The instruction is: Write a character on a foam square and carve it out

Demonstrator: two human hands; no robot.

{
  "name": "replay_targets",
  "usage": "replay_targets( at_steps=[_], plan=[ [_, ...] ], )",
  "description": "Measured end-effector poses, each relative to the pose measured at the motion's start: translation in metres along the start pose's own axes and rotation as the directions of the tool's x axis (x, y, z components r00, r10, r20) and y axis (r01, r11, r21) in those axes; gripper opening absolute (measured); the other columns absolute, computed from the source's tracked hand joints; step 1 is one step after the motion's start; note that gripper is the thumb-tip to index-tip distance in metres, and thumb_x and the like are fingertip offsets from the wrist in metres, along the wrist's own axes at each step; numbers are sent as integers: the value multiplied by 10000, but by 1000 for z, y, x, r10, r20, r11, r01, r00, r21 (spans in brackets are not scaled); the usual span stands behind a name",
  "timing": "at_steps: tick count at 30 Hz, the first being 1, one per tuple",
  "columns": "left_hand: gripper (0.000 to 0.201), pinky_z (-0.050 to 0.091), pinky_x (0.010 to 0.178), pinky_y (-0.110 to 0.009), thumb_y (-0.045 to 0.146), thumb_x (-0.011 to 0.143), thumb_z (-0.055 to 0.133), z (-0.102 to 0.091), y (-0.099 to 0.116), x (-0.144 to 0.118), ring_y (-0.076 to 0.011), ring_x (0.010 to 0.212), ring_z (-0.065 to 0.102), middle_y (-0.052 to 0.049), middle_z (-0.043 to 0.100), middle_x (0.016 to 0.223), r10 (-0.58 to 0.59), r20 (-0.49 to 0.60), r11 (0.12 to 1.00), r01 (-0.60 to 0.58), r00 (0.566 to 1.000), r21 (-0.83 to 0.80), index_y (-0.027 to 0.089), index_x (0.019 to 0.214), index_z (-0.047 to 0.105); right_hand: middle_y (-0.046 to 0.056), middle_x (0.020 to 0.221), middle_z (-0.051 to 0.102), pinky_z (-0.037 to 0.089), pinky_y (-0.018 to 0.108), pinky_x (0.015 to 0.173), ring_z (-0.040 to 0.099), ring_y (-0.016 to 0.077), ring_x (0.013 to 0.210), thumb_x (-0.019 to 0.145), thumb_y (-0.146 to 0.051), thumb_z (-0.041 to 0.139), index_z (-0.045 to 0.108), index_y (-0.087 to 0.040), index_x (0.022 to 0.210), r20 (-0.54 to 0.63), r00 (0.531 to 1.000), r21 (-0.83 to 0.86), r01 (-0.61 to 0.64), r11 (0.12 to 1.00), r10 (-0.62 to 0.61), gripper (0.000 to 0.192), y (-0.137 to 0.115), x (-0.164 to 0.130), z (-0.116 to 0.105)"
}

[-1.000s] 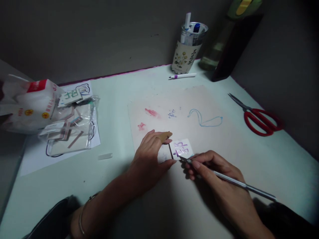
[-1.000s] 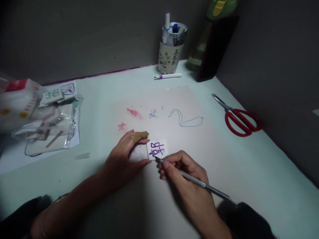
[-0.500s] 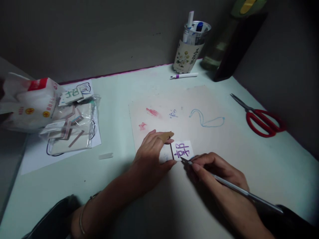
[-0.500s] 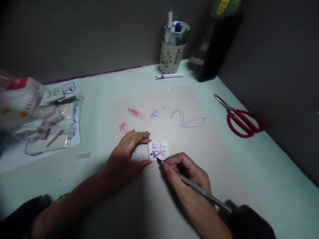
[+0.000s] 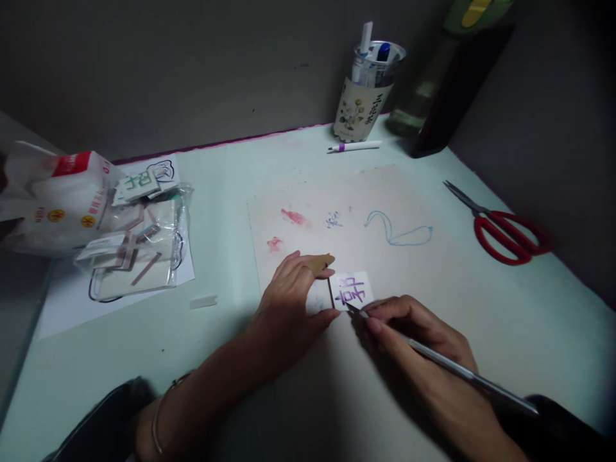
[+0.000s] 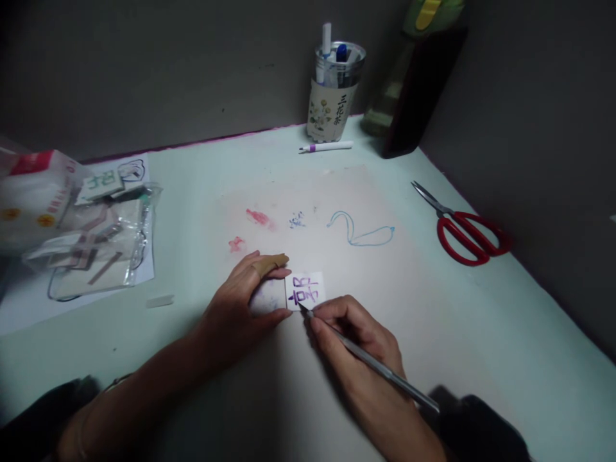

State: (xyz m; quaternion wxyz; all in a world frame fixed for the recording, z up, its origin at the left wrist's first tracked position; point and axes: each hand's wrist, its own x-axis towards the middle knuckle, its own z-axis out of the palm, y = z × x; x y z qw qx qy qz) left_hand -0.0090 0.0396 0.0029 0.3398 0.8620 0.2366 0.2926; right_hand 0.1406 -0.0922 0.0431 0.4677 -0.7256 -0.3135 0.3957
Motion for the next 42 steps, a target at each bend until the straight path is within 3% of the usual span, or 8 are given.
replay_targets(
  at_steps=[4,20,26,32,42],
  plan=[
    [685,370,1121,-680,139,749,801,-1,0,0,-322,1154,623,-126,694,1160,-13,7,1000,13,1000,-13,180,1338,451,30,838,698,450,282,551,602,180,715,848,-381,688,684,-267,800,12,999,-2,50,999,-50,124,-2,0,0],
    [701,370,1139,-648,113,729,813,0,1,0,-304,1150,622,-120,700,1148,-15,3,1000,15,1000,-2,162,1334,462,11,735,645,418,245,514,528,143,625,841,-387,689,645,-249,742,-28,999,-7,18,1000,-18,176,-4,4,4],
    [664,383,1124,-659,144,748,791,0,0,0,-312,1142,633,-126,703,1146,4,-16,1000,-4,1000,3,164,1328,468,16,811,675,431,247,529,559,145,659,860,-388,693,666,-256,804,-35,999,-8,8,1000,-8,145,-4,2,5],
    [656,387,1119,-659,150,746,789,1,-1,0,-318,1155,629,-131,700,1161,8,-17,1000,-8,1000,7,170,1320,473,-1,681,634,436,238,530,551,137,614,846,-372,696,652,-245,764,-41,999,46,18,999,-16,157,-7,1,5],
    [705,385,1128,-644,121,712,831,0,1,0,-310,1151,624,-128,701,1147,-7,-4,1000,7,1000,0,155,1317,469,15,791,650,431,244,549,542,140,666,864,-400,693,655,-245,797,-26,1000,10,10,1000,-10,173,0,0,2]
  ],
)
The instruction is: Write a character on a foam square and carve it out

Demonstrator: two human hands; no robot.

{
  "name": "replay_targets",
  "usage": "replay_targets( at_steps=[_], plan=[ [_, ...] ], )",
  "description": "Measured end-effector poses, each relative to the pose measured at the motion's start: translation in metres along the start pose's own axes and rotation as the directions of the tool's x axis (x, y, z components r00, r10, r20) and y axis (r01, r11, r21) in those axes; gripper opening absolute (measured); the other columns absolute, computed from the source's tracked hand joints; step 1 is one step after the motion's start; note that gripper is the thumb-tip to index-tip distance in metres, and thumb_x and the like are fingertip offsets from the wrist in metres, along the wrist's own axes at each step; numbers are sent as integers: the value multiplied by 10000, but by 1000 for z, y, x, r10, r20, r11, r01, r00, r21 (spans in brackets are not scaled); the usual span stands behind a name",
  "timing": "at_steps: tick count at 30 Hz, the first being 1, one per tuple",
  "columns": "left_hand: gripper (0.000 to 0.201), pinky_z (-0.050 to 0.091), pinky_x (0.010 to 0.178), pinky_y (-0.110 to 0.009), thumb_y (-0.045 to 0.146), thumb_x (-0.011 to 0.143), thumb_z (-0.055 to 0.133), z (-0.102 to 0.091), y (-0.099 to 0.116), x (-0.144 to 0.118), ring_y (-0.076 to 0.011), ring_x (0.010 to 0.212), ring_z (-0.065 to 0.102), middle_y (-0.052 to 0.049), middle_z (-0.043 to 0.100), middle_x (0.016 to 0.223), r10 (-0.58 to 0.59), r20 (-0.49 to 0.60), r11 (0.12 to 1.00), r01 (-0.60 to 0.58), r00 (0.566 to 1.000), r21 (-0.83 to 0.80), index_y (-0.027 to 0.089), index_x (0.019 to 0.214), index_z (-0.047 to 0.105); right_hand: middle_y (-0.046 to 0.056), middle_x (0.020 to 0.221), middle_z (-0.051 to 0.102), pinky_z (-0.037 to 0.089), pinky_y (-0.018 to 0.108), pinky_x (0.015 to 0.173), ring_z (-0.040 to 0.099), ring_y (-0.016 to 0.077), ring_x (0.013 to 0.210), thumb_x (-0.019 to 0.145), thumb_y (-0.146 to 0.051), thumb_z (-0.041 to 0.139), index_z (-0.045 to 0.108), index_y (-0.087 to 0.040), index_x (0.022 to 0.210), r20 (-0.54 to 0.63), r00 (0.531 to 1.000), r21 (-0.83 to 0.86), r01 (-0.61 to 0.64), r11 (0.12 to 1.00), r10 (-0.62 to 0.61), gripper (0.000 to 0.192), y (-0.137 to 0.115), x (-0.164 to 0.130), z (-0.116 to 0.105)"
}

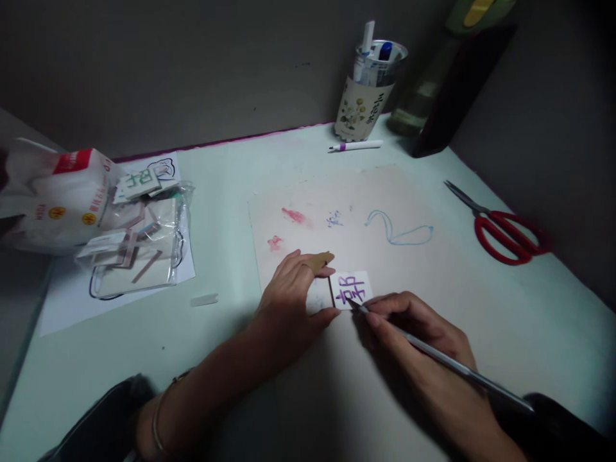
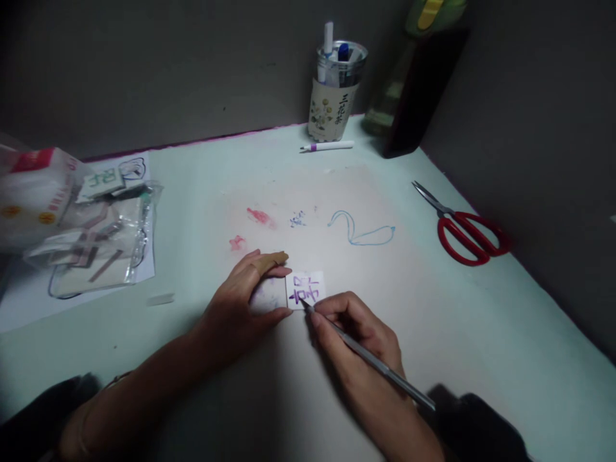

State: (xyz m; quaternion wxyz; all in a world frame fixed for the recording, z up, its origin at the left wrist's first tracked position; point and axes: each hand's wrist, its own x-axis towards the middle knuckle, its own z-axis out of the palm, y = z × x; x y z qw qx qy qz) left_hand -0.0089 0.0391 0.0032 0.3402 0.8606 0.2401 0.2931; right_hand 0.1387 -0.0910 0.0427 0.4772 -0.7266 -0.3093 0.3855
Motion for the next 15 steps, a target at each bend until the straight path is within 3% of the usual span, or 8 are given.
replay_targets(
  at_steps=[15],
  plan=[
    [694,389,1122,-658,132,727,815,1,-1,0,-316,1148,626,-126,697,1151,6,-5,1000,-6,1000,5,157,1324,462,9,730,655,440,242,557,560,143,657,843,-427,708,665,-245,792,-4,1000,1,-29,1000,29,194,-2,1,2]
  ],
)
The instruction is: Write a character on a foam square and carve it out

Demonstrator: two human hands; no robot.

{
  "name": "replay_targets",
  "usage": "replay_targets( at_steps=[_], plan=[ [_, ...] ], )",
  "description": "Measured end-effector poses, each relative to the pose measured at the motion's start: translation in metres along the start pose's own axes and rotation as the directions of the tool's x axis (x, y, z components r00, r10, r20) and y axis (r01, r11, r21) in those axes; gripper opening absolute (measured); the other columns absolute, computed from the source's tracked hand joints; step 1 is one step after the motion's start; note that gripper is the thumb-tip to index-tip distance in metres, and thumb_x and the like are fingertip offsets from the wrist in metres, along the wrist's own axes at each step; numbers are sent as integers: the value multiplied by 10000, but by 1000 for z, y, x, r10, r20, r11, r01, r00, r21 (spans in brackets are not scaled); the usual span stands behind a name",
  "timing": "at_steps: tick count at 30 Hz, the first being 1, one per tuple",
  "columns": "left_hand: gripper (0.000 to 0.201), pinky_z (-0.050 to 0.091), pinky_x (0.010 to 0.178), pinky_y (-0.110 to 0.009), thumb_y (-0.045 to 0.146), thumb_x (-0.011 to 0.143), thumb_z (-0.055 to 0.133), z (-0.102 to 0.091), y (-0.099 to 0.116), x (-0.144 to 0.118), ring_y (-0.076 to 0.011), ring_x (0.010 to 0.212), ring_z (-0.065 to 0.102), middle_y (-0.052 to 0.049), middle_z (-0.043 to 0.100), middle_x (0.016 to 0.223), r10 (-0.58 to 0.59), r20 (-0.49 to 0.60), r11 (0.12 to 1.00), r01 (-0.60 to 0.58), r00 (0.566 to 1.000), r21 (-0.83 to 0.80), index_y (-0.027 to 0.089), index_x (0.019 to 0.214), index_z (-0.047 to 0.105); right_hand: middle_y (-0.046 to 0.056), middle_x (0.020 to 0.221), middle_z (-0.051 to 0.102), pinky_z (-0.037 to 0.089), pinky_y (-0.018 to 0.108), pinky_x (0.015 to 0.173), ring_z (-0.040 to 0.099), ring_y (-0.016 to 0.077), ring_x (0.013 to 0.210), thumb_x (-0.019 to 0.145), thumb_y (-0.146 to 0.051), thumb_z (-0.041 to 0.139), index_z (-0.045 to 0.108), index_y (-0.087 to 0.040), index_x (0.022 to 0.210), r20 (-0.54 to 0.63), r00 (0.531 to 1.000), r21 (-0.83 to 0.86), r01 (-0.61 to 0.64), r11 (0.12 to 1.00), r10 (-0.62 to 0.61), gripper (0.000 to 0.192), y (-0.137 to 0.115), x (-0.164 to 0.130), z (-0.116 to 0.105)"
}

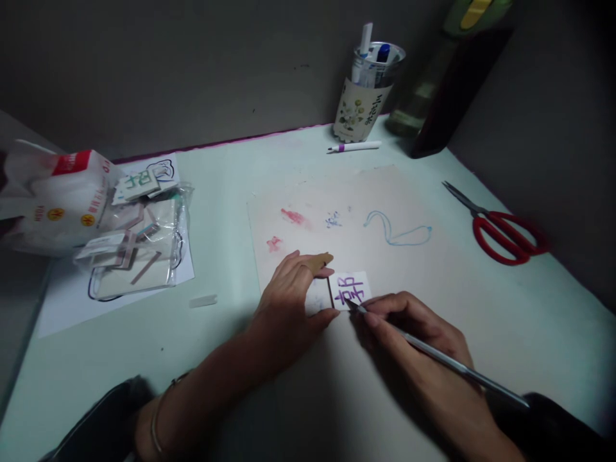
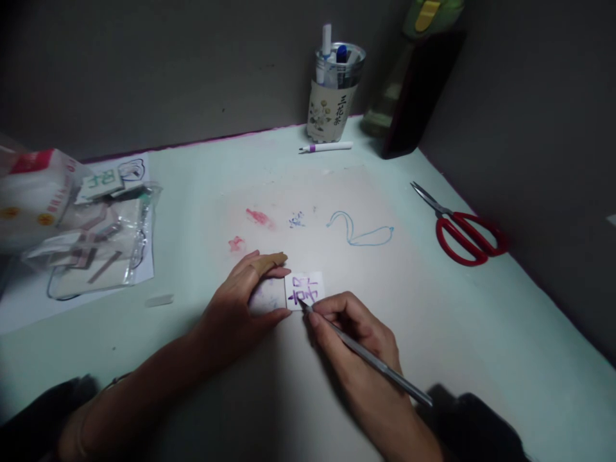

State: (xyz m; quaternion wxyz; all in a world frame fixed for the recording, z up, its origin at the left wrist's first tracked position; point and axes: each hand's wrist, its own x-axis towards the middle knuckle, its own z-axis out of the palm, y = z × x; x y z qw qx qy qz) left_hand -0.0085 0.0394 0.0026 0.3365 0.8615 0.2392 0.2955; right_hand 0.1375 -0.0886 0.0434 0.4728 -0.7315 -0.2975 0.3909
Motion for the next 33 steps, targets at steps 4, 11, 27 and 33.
replay_targets(
  at_steps=[4,11,27,33],
  plan=[
    [689,379,1121,-668,157,747,807,0,0,0,-320,1157,623,-123,693,1165,0,5,1000,0,1000,-5,177,1337,453,13,763,664,442,240,553,560,141,658,833,-428,714,672,-247,796,-5,1000,4,-11,1000,11,190,-1,0,1],
    [702,369,1134,-644,127,727,834,0,0,0,-309,1162,611,-131,688,1165,2,11,1000,-2,1000,-5,139,1324,465,14,724,676,449,224,519,561,136,618,811,-398,706,677,-248,751,-28,999,-35,36,999,-37,164,-9,3,2],
    [465,315,1167,-640,88,857,694,-6,12,8,-308,1256,570,-31,757,1016,146,-10,986,-145,989,81,176,1287,538,5,716,676,439,211,502,553,128,611,819,-393,701,679,-248,779,6,1000,32,28,999,-28,152,-5,4,2],
    [487,254,1219,-571,80,900,643,-5,19,17,-273,1280,563,-28,767,952,197,61,956,-205,979,211,103,1361,485,7,792,702,436,212,535,568,124,655,839,-401,709,675,-251,803,33,999,55,35,998,-36,157,1,5,2]
  ],
)
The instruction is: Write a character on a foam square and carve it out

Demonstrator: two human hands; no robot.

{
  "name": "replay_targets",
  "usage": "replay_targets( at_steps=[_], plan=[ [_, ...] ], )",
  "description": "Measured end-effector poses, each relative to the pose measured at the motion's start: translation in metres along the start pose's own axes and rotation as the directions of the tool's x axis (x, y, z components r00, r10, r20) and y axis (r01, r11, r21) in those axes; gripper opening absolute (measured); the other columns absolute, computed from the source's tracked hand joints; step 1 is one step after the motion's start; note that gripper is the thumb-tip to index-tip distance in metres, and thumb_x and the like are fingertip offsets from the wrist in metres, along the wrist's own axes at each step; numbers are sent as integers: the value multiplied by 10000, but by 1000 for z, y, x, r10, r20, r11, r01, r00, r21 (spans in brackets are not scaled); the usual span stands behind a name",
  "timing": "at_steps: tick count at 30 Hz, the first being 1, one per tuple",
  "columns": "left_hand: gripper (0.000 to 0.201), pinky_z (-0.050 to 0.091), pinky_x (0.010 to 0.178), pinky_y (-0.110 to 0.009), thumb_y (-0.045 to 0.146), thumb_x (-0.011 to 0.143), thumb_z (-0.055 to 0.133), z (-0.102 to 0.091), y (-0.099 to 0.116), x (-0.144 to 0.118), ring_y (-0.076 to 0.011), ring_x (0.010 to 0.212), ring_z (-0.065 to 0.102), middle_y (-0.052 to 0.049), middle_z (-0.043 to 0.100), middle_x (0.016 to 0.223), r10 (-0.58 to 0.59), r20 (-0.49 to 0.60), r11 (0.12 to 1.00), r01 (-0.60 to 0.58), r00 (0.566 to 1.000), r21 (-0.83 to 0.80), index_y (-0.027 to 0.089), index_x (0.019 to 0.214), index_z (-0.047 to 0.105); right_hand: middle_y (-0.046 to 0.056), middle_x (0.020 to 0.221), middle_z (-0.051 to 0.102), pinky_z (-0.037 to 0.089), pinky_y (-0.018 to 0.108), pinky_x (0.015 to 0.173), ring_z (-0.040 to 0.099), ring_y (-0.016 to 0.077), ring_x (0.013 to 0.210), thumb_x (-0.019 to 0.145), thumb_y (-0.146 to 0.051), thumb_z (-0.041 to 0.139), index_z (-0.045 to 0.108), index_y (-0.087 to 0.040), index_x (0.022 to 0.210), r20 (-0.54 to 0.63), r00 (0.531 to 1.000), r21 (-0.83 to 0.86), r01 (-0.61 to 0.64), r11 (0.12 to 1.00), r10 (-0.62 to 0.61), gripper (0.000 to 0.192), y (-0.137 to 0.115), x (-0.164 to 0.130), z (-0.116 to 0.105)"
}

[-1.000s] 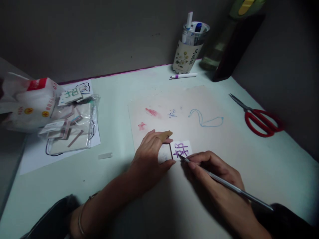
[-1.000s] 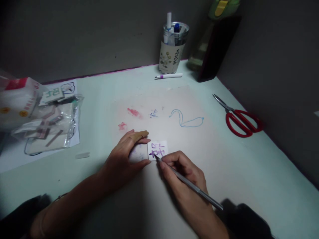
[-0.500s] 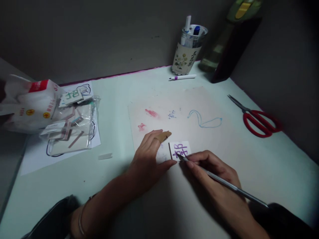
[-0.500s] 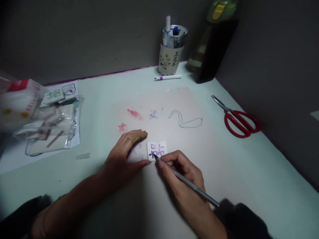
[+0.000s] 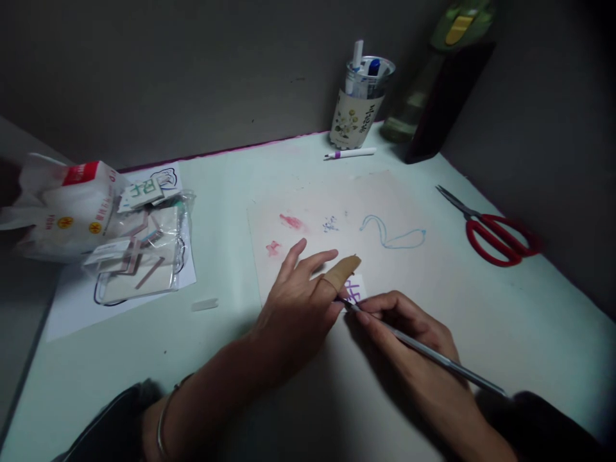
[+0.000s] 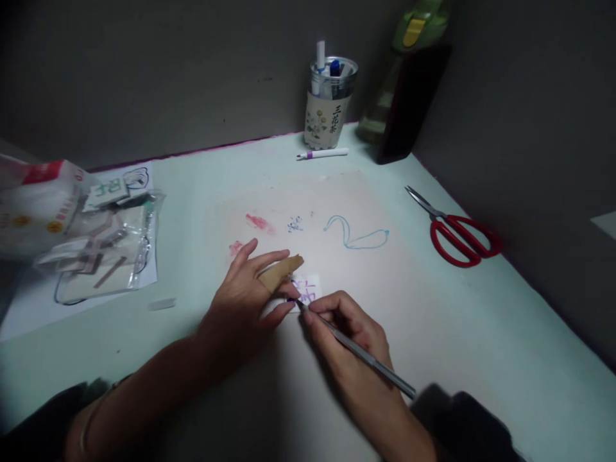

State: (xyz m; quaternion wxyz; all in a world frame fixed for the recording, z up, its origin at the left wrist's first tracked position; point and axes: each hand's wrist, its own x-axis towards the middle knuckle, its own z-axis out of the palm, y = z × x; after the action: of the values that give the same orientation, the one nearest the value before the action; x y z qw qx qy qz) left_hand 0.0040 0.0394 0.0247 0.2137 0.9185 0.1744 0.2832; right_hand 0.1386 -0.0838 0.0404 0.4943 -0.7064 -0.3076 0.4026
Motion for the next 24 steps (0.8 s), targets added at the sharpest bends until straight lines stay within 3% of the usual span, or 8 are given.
replay_targets(
  at_steps=[7,16,24],
  plan=[
    [501,149,1259,-517,46,893,606,5,-1,1,-238,1301,543,-11,756,973,48,53,987,-55,997,148,113,1375,490,17,821,722,439,207,539,572,121,659,858,-386,700,673,-248,815,2,1000,-6,-2,1000,2,147,-2,0,1],
    [523,110,1263,-520,33,892,579,8,-1,2,-231,1275,553,-35,741,1070,64,58,983,-73,996,170,124,1396,470,5,764,685,399,209,497,555,128,646,853,-388,694,666,-255,810,15,1000,25,2,1000,-3,143,0,0,2],
    [506,270,1212,-571,12,892,508,9,-5,2,-221,1112,621,-20,704,847,32,-55,998,-29,998,50,58,1389,422,2,748,680,432,206,531,550,119,636,851,-379,699,667,-241,808,-6,1000,-33,-18,999,17,147,-3,-1,-1]
  ],
)
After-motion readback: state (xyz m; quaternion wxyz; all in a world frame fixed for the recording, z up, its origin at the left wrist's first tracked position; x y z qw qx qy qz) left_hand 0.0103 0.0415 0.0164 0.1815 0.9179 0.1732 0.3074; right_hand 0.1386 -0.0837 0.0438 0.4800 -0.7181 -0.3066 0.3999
